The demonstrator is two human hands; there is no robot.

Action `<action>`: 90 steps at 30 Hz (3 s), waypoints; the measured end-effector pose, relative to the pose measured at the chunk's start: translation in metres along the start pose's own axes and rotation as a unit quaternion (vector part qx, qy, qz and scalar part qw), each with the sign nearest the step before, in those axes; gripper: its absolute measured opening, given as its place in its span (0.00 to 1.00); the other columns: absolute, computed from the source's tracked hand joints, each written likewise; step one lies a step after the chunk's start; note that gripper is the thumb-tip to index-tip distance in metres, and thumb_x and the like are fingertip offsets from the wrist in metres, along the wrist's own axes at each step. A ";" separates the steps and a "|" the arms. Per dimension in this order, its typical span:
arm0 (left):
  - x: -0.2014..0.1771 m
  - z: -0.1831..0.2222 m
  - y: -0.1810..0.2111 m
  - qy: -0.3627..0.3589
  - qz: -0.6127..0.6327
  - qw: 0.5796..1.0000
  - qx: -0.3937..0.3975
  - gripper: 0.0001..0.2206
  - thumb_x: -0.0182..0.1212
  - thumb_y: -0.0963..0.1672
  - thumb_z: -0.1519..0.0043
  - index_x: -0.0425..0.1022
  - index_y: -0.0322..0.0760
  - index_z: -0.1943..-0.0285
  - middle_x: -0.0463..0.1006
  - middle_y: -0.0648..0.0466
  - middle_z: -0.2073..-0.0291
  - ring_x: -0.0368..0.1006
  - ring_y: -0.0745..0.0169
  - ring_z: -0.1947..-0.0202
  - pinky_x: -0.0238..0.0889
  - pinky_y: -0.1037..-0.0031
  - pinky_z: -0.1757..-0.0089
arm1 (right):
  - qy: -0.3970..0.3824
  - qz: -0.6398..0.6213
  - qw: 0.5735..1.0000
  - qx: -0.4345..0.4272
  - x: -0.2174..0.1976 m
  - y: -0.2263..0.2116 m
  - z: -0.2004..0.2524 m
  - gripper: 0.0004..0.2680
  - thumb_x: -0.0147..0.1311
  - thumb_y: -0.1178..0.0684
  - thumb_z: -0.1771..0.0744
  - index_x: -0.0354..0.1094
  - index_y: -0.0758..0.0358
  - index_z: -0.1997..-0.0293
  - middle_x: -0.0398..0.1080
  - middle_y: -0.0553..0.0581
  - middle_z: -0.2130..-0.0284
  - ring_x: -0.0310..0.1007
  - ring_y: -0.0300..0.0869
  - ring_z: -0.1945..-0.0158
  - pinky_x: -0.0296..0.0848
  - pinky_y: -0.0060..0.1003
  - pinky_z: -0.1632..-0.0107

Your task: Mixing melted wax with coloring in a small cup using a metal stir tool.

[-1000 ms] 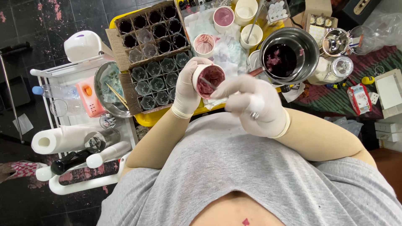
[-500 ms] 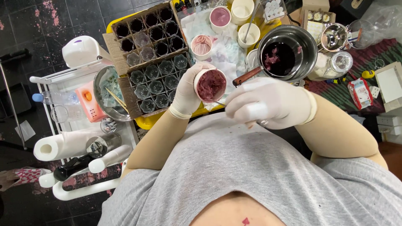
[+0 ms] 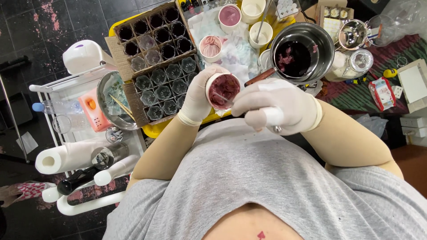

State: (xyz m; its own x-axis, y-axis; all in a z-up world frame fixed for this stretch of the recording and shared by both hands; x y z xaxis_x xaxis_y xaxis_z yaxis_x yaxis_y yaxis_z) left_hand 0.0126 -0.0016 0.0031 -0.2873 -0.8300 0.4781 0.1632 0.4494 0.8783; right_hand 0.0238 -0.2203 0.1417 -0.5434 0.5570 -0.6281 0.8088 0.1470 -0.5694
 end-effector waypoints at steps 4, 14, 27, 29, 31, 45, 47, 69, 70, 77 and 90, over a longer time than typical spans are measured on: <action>-0.002 -0.002 0.003 0.007 0.040 0.998 -0.049 0.14 0.46 0.45 0.29 0.76 0.30 0.52 0.78 0.50 0.58 0.73 0.64 0.55 0.67 0.72 0.50 | 0.064 0.058 0.996 -0.015 0.006 0.001 0.005 0.09 0.59 0.65 0.36 0.64 0.63 0.56 0.73 0.59 0.59 0.77 0.53 0.57 0.77 0.43 0.58; -0.008 -0.004 0.009 0.000 0.089 0.996 -0.028 0.14 0.46 0.45 0.29 0.76 0.30 0.55 0.77 0.50 0.57 0.73 0.63 0.54 0.66 0.72 0.48 | 0.082 0.047 0.995 -0.029 -0.001 -0.012 0.015 0.04 0.52 0.56 0.32 0.62 0.61 0.59 0.73 0.60 0.59 0.77 0.55 0.57 0.78 0.46 0.56; -0.001 -0.009 0.010 0.000 0.109 0.991 -0.072 0.15 0.44 0.46 0.30 0.76 0.30 0.55 0.78 0.50 0.59 0.74 0.63 0.56 0.68 0.73 0.51 | 0.011 0.097 0.995 -0.019 -0.003 0.013 0.016 0.11 0.62 0.57 0.35 0.65 0.66 0.53 0.73 0.62 0.59 0.77 0.54 0.59 0.77 0.45 0.62; -0.004 -0.009 0.008 0.008 0.082 0.995 -0.058 0.15 0.44 0.45 0.30 0.76 0.30 0.55 0.78 0.50 0.58 0.74 0.64 0.55 0.68 0.73 0.50 | 0.028 0.125 0.991 -0.030 0.000 0.007 0.016 0.11 0.63 0.57 0.36 0.64 0.64 0.55 0.73 0.61 0.58 0.77 0.55 0.59 0.77 0.45 0.61; -0.007 -0.008 0.006 0.017 0.056 0.997 -0.047 0.15 0.44 0.45 0.30 0.76 0.30 0.55 0.78 0.51 0.58 0.73 0.64 0.55 0.67 0.73 0.50 | 0.045 0.152 0.987 -0.039 0.006 0.001 0.019 0.11 0.63 0.58 0.37 0.63 0.61 0.57 0.72 0.60 0.58 0.77 0.55 0.58 0.78 0.46 0.60; 0.002 -0.008 0.011 0.030 -0.068 0.997 0.006 0.14 0.43 0.44 0.30 0.75 0.29 0.55 0.77 0.51 0.56 0.72 0.66 0.55 0.67 0.76 0.50 | 0.065 0.081 0.994 -0.027 0.021 -0.009 0.013 0.06 0.53 0.54 0.29 0.60 0.60 0.51 0.73 0.63 0.51 0.75 0.57 0.50 0.77 0.47 0.55; 0.005 -0.009 0.017 0.032 -0.071 0.997 0.001 0.14 0.42 0.43 0.30 0.76 0.30 0.55 0.77 0.51 0.57 0.72 0.67 0.56 0.67 0.76 0.51 | 0.072 0.038 0.997 -0.015 0.022 -0.004 0.018 0.03 0.50 0.56 0.29 0.60 0.59 0.53 0.73 0.62 0.52 0.75 0.57 0.50 0.77 0.48 0.53; 0.085 -0.121 -0.007 0.074 -0.145 0.986 -0.046 0.16 0.47 0.50 0.31 0.75 0.35 0.53 0.78 0.56 0.63 0.74 0.72 0.64 0.68 0.79 0.63 | 0.388 -0.146 0.903 0.117 -0.029 0.025 0.139 0.11 0.37 0.45 0.23 0.58 0.60 0.56 0.67 0.65 0.51 0.78 0.48 0.51 0.77 0.40 0.45; 0.085 -0.125 -0.017 0.075 -0.143 0.986 -0.046 0.16 0.47 0.50 0.31 0.75 0.35 0.53 0.78 0.56 0.63 0.74 0.72 0.64 0.68 0.79 0.63 | 0.386 -0.146 0.903 0.118 -0.029 0.027 0.145 0.11 0.37 0.45 0.23 0.58 0.60 0.56 0.67 0.65 0.51 0.78 0.48 0.51 0.77 0.40 0.45; 0.109 -0.142 -0.038 0.112 -0.346 0.931 -0.021 0.16 0.45 0.51 0.28 0.73 0.37 0.52 0.78 0.52 0.64 0.74 0.67 0.61 0.67 0.76 0.56 | 0.315 -0.162 0.924 0.146 -0.047 0.055 0.180 0.09 0.39 0.48 0.25 0.58 0.62 0.56 0.71 0.64 0.51 0.75 0.43 0.52 0.76 0.38 0.45; 0.134 -0.148 -0.044 0.131 -0.485 0.865 -0.009 0.15 0.47 0.50 0.30 0.74 0.37 0.48 0.79 0.42 0.55 0.76 0.43 0.54 0.68 0.63 0.52 | 0.290 -0.166 0.922 0.195 -0.055 0.078 0.224 0.08 0.40 0.51 0.25 0.62 0.61 0.58 0.74 0.64 0.51 0.73 0.43 0.53 0.72 0.33 0.48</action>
State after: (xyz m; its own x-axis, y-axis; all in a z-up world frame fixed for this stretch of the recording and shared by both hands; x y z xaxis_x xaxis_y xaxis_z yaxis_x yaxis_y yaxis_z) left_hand 0.1069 -0.1820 0.0275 -0.0740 -0.8611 -0.5030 -0.0202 -0.5030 0.8640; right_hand 0.0662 -0.4220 0.0131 -0.4432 0.8944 -0.0604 0.4164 0.1458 -0.8974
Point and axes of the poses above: each hand's wrist, its own z-axis away from the middle knuckle, its own x-axis out of the palm, y = z × x, the point moved 1 cm from there along -z, towards the middle knuckle
